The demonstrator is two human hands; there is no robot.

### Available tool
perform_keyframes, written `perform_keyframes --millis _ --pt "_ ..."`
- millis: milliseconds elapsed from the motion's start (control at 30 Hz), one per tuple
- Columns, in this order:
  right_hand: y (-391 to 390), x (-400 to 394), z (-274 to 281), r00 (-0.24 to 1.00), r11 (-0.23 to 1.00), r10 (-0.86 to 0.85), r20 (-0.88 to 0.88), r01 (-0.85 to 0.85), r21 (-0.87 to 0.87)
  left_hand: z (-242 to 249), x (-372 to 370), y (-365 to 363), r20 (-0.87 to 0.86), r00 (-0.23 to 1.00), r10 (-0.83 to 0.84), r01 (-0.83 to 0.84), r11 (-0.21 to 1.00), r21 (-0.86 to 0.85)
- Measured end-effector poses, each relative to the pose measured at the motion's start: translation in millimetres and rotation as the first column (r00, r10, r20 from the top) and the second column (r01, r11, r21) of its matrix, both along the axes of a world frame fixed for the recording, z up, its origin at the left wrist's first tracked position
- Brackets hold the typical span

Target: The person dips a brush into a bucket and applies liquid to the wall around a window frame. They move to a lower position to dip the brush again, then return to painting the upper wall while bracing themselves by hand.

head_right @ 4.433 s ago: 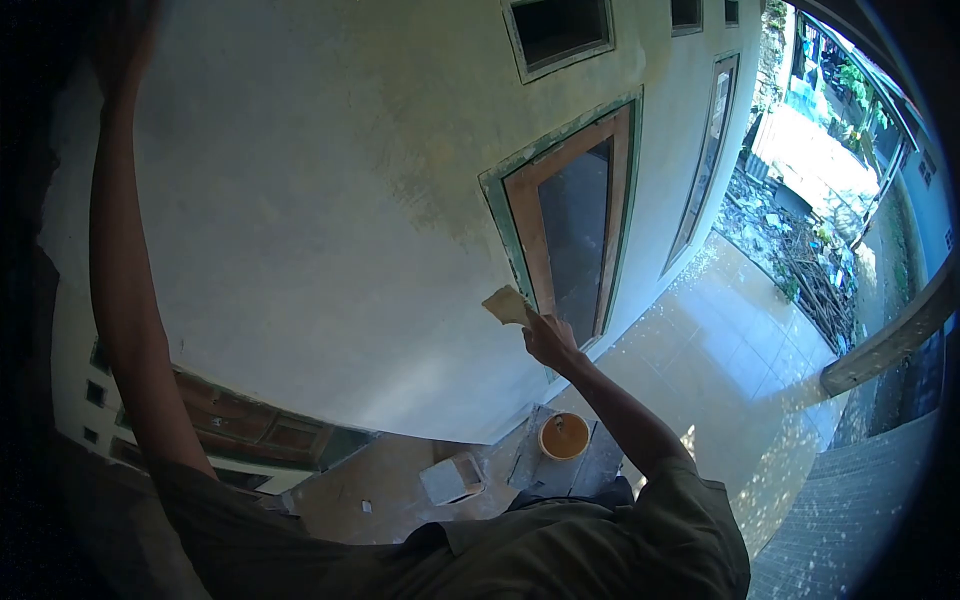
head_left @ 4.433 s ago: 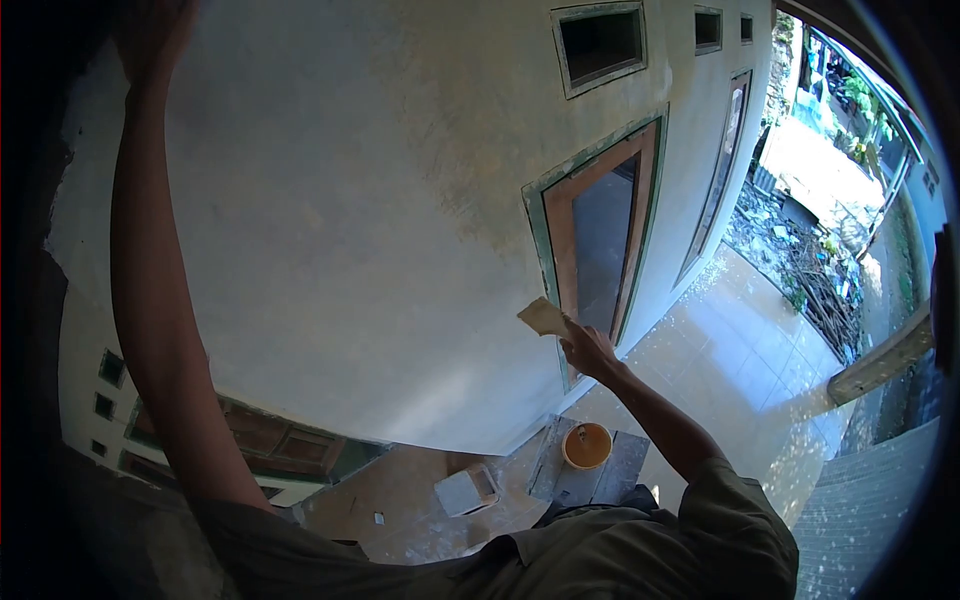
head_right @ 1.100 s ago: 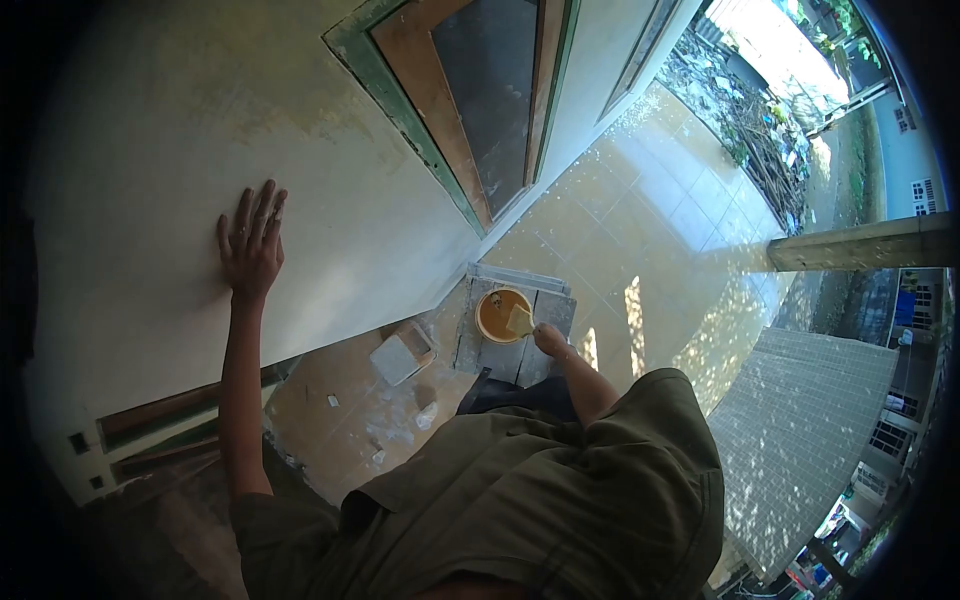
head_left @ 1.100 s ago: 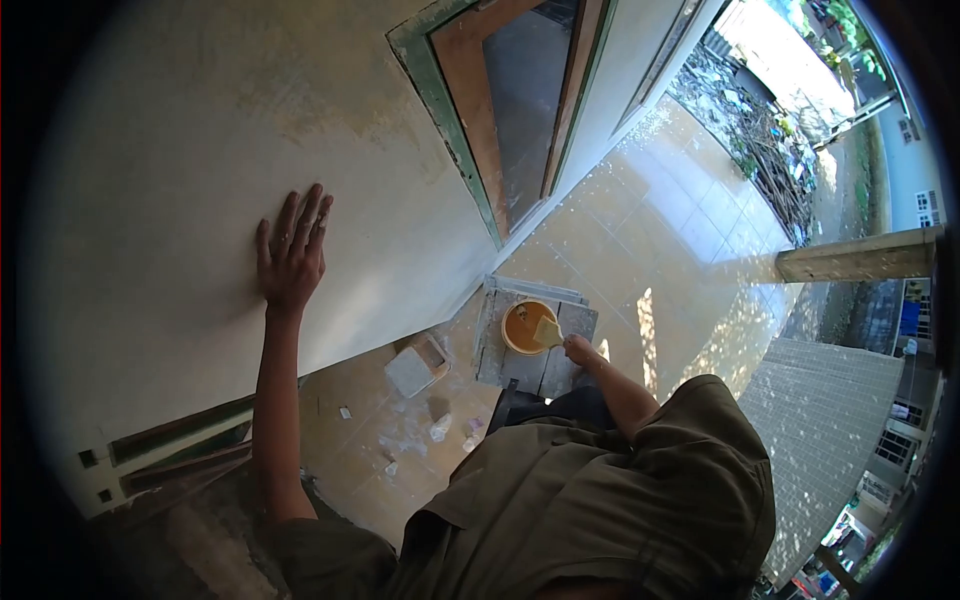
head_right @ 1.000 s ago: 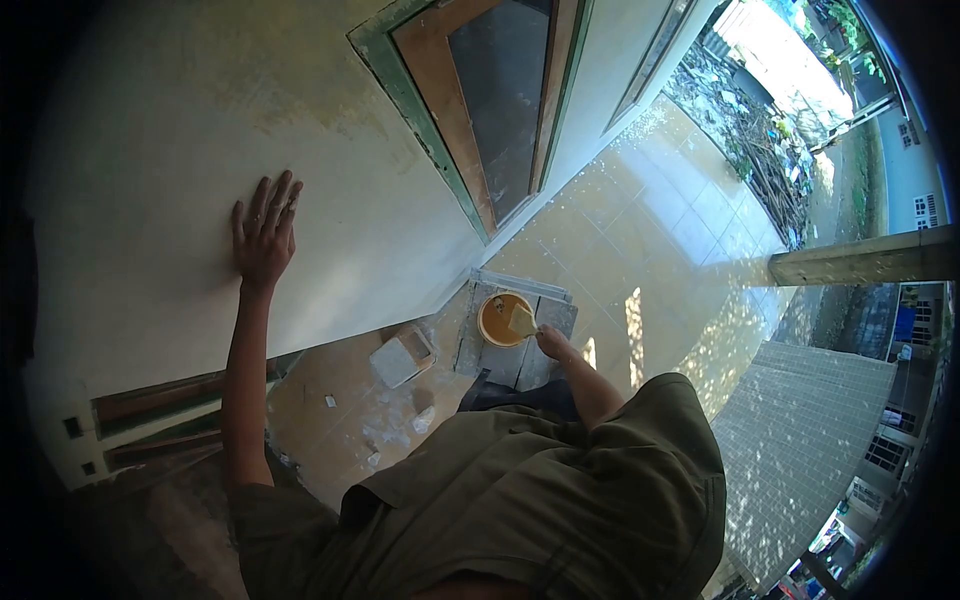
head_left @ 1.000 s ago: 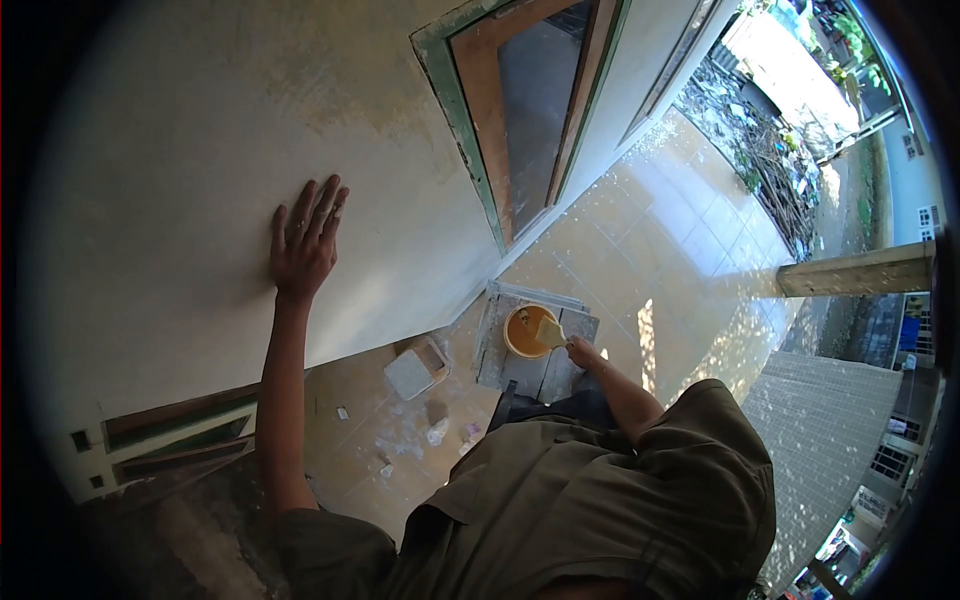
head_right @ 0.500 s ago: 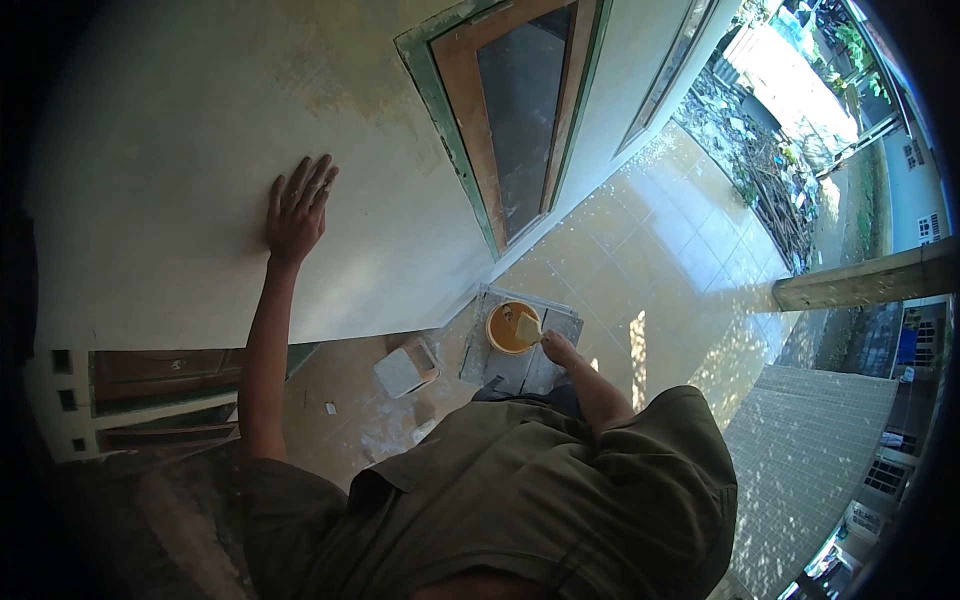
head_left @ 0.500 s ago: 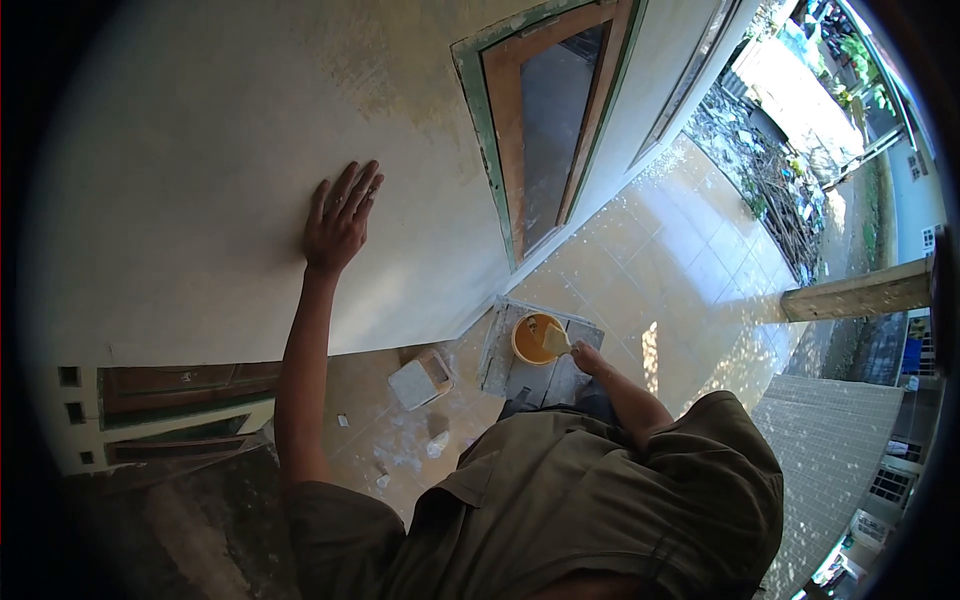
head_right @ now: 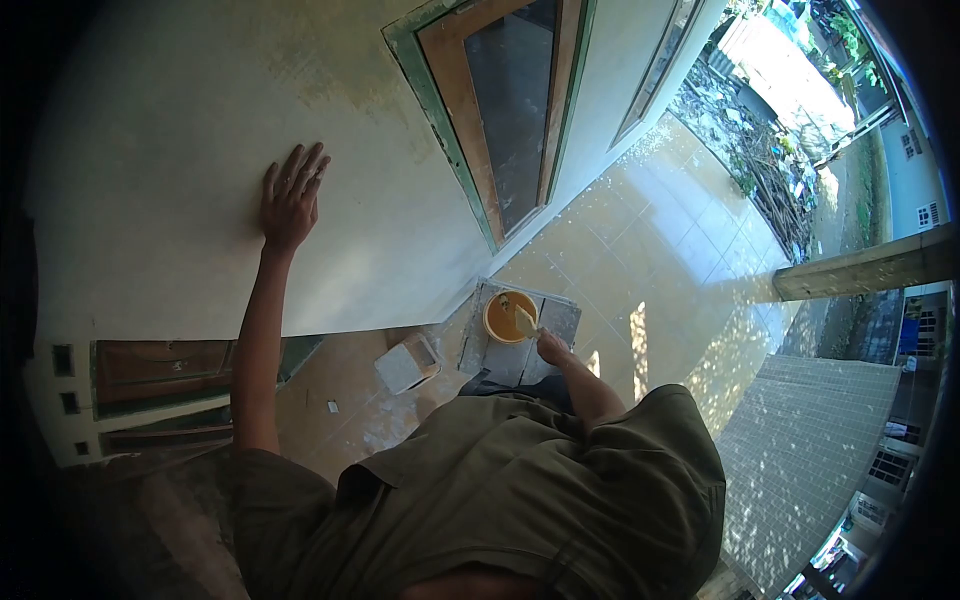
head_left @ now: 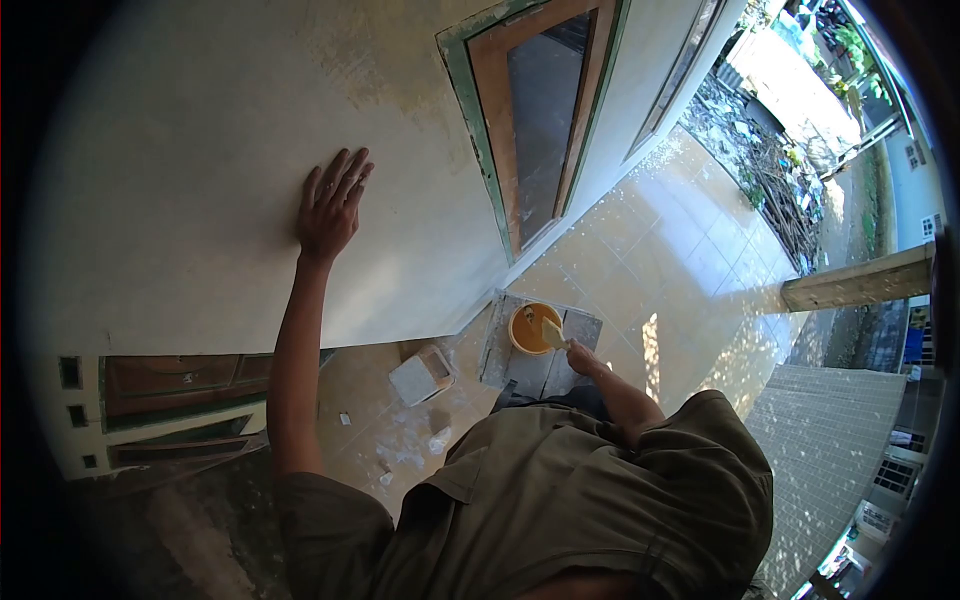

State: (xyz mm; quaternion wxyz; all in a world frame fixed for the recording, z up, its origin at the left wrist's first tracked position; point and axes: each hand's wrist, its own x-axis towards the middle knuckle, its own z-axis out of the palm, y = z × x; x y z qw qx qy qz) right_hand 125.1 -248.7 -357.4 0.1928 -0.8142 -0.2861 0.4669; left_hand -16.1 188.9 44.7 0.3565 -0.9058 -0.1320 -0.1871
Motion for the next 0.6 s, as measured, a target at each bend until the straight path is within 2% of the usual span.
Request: perform_keyframes --millis 100,167,300,367,400,467,500,567,600 --pt "-0.3 -6.0 0.1 0.997 0.996 -0.074 0.003 0.074 0.041 0.4 0.1 0.0 -0.004 1.000 0.001 -0.001 1.000 0.000" --pt "2.5 -6.0 13.3 0.984 0.983 -0.163 0.068 0.157 0.093 0.2 0.3 0.2 -0.001 1.000 -0.003 0.003 1.000 -0.010" --pt "-0.2 7.2 5.5 0.999 1.000 -0.018 0.041 0.018 0.000 4.0 -0.4 -3.0 0.000 1.000 -0.022 0.022 0.997 -0.070" --pt "-8.5 8.6 -18.4 0.990 0.985 -0.033 0.135 0.010 0.171 6.9 -1.5 -4.6 0.006 0.999 -0.033 0.034 0.995 -0.095" --pt "-4.4 13.5 -10.3 0.989 0.983 -0.030 0.142 0.004 0.182 9.8 -2.3 -6.7 -0.021 0.999 -0.034 0.031 0.989 -0.148" --pt "-3.7 21.3 20.7 0.943 0.972 -0.234 -0.235 0.231 -0.041 14.0 -4.7 -8.5 -0.044 0.996 -0.075 0.062 0.967 -0.245" --pt "-4.6 24.7 31.7 0.946 0.974 -0.225 -0.233 0.225 -0.028 16.4 -6.1 -9.3 -0.039 0.997 -0.068 0.057 0.971 -0.233" --pt "-7.6 31.9 55.8 0.814 0.939 -0.273 -0.513 0.342 0.043 22.6 -8.3 -12.0 -0.043 0.992 -0.121 0.101 0.941 -0.324" --pt "-4.9 37.3 69.0 0.819 0.939 -0.262 -0.510 0.338 0.060 26.2 -9.6 -13.9 -0.024 0.988 -0.153 0.133 0.919 -0.372"
